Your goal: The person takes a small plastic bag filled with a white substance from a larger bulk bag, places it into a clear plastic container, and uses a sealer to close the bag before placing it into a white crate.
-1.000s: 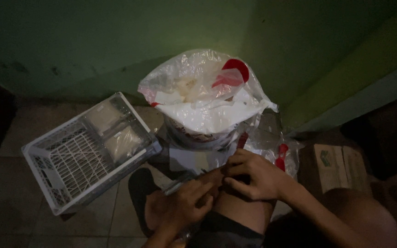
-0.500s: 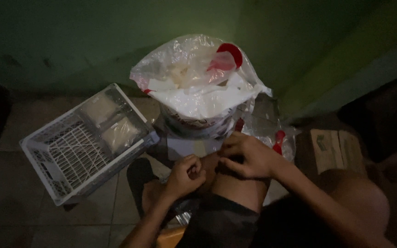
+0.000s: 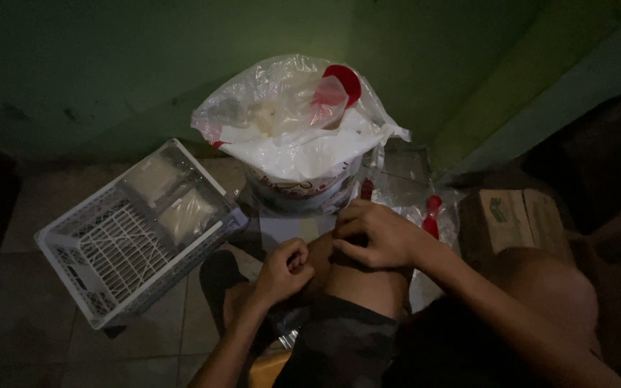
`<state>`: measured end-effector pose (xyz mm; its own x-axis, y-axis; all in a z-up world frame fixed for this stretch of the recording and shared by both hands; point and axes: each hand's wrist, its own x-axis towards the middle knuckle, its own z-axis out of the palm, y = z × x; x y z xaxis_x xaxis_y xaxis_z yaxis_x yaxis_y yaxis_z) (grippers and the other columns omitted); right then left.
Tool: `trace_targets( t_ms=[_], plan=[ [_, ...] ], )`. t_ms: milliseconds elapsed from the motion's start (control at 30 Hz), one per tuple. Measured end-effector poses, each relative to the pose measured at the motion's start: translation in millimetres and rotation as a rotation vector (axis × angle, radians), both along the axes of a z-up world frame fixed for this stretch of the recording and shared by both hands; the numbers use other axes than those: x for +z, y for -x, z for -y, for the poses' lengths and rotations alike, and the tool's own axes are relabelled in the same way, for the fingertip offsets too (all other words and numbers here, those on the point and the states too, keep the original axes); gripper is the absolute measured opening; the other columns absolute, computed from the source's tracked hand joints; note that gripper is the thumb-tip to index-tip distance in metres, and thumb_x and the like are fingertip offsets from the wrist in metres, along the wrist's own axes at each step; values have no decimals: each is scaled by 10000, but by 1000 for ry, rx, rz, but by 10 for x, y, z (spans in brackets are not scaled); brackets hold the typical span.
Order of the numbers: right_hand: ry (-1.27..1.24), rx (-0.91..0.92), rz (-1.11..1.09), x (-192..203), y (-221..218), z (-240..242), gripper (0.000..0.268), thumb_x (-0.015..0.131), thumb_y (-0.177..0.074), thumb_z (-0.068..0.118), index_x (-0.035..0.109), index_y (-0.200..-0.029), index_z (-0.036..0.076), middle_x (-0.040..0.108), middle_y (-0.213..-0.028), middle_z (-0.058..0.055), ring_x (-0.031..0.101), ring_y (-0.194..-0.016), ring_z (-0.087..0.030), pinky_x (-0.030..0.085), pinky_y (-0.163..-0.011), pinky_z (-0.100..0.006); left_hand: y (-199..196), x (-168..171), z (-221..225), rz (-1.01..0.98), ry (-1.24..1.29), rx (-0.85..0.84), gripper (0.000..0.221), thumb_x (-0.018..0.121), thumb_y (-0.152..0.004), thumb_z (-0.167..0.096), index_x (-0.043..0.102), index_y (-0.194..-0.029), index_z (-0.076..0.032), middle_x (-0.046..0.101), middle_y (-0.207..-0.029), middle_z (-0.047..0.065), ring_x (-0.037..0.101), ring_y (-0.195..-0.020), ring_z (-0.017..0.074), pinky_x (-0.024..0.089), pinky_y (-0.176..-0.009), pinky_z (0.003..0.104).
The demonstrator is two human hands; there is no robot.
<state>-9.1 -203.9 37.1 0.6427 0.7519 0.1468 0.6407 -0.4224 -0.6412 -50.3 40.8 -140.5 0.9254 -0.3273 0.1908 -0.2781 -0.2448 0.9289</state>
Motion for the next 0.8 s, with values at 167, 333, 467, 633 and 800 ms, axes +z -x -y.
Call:
trace_targets(
  t_ms=[167,333,467,633,800],
  plan=[
    [16,7,26,-37,8,-6,314,657,-999,299,807,-840,73,746,-896,-181,705,-869,-385,572,-762,-490,83,89,25,-7,0,24,243,757,-865,-104,523,-807,-130,507,-675,66,560,-660,226,502,-637,379],
    [82,20,31,37,55,-31,359,608,-999,340,823,-934,59,746,-941,-208,697,-917,-413,566,-786,-511,116,11,28,-41,-16,86,171,721,-841,-103,552,-834,-124,507,-692,77,552,-675,232,502,-661,400],
    [174,1,92,-34,71,-57,355,654,-957,366,815,-994,52,720,-976,-210,669,-928,-417,559,-789,-519,158,180,106,-12,-25,126,213,758,-860,-156,547,-891,-138,503,-723,85,568,-695,250,512,-676,408],
    [177,1,123,-8,60,-50,360,632,-973,373,807,-1053,68,704,-973,-200,669,-919,-401,563,-777,-504,198,61,66,-59,-11,141,178,714,-853,-111,549,-918,-123,519,-749,87,551,-721,244,506,-712,423],
    [177,-28,93,-5,58,-38,361,631,-974,373,792,-1058,61,706,-983,-202,669,-929,-413,556,-772,-512,164,251,140,-24,-38,137,201,755,-904,-165,556,-885,-141,519,-725,74,568,-691,237,517,-696,399]
  ],
)
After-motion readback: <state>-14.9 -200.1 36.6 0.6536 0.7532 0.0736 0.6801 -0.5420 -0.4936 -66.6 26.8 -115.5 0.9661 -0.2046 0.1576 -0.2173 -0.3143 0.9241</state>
